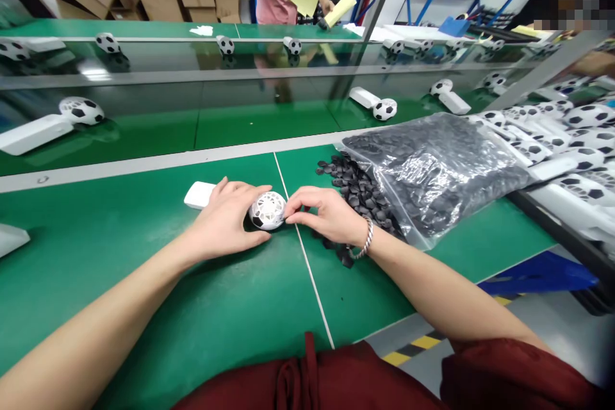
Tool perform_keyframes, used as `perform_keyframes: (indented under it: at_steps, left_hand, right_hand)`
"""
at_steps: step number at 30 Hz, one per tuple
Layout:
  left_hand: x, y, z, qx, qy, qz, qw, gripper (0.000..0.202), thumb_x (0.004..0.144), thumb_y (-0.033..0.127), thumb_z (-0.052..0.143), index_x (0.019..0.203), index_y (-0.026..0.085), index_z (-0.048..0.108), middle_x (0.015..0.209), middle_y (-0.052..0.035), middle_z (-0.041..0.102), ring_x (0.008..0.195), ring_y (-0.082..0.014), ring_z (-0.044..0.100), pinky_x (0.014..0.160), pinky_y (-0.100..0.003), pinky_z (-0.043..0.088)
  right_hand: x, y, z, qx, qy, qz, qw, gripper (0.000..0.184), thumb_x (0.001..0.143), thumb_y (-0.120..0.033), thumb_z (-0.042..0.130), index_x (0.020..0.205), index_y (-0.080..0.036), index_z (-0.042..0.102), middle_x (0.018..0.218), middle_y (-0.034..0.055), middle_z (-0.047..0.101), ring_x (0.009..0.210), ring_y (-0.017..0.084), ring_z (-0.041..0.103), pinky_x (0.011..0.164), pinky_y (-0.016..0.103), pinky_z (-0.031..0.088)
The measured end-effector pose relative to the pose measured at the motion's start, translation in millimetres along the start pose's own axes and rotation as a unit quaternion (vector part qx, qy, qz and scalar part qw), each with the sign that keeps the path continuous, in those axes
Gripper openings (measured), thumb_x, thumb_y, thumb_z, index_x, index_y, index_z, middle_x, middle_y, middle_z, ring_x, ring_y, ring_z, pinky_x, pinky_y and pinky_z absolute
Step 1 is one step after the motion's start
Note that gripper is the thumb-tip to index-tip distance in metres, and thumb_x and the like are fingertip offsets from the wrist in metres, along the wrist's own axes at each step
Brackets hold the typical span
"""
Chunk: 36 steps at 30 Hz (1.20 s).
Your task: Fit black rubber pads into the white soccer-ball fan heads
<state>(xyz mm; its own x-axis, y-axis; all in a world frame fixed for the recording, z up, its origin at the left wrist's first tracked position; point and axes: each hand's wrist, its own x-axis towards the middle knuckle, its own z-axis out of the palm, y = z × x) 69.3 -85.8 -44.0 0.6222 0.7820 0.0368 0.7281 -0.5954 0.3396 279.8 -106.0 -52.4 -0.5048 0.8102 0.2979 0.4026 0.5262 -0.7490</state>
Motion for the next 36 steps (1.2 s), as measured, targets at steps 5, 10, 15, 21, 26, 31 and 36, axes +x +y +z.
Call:
perform_keyframes:
  at_steps: [5,10,15,21,26,31,36]
  left_hand:
    - [1,6,4.6,-0.001,0.04,-0.029,0.999,0.069,0.065,0.066,0.054,0.118,0.021,0.051,0.109,-0.008,0.06,0.107,-0.028,0.047,0.102,-0.053,0.017]
    - [1,9,9.7,0.01,0.067,-0.032,0.997,0.058,0.069,0.059,0.055,0.114,0.021,0.053,0.106,-0.0065,0.062,0.103,-0.0272,0.049,0.102,-0.051,0.021]
    - [0,10,12.1,0.005,0.078,-0.016,0.997,0.054,0.07,0.054,0.055,0.111,0.019,0.053,0.105,-0.0072,0.061,0.1,-0.0267,0.05,0.099,-0.048,0.027]
    - [1,2,7.5,-0.012,0.048,0.038,0.998,0.057,0.069,0.052,0.058,0.116,0.022,0.05,0.11,-0.006,0.059,0.107,-0.0264,0.047,0.105,-0.052,0.016]
    - [-4,5,3.4,-0.023,-0.011,0.043,0.999,0.058,0.073,0.044,0.057,0.126,0.023,0.042,0.126,-0.0072,0.051,0.127,-0.0326,0.025,0.104,-0.06,0.01]
    - [-9,20,15.2,-0.03,0.038,-0.036,0.998,0.067,0.072,0.053,0.057,0.128,0.022,0.038,0.132,-0.0103,0.044,0.131,-0.037,0.014,0.1,-0.066,0.006]
    - [-3,6,8.4,-0.116,-0.032,0.003,0.993,0.054,0.077,0.039,0.054,0.126,0.023,0.039,0.136,-0.0073,0.04,0.135,-0.0315,0.004,0.106,-0.058,0.011]
  right_hand:
    - [4,5,11,-0.002,0.032,-0.031,0.999,0.003,0.073,-0.019,0.066,0.074,-0.018,0.063,0.08,0.0009,0.053,0.08,0.012,0.053,0.077,0.028,0.045]
    - [6,8,16,0.004,0.062,0.026,0.998,0.019,0.068,-0.022,0.07,0.08,-0.017,0.055,0.088,0.0022,0.051,0.089,0.014,0.05,0.076,0.028,0.044]
    - [11,15,12,0.013,0.03,0.08,0.996,0.024,0.071,-0.03,0.067,0.085,-0.017,0.052,0.087,0.001,0.054,0.077,0.011,0.053,0.066,0.024,0.045]
    - [23,51,-31,-0.33,0.064,0.128,0.933,0.01,0.08,-0.023,0.058,0.084,-0.015,0.064,0.087,0.0066,0.061,0.081,0.016,0.054,0.076,0.031,0.042]
    - [20,66,-39,-0.441,0.019,0.127,0.888,0.015,0.082,-0.016,0.052,0.084,-0.012,0.066,0.081,0.0124,0.062,0.081,0.022,0.052,0.074,0.033,0.04]
    - [20,61,-35,-0.453,0.009,0.106,0.885,0.023,0.084,-0.009,0.041,0.087,-0.006,0.064,0.083,0.0172,0.062,0.086,0.025,0.052,0.075,0.038,0.039]
    - [12,31,-28,-0.184,0.033,0.074,0.98,0.014,0.081,-0.016,0.052,0.092,-0.015,0.06,0.086,0.0048,0.064,0.078,0.015,0.058,0.073,0.029,0.046]
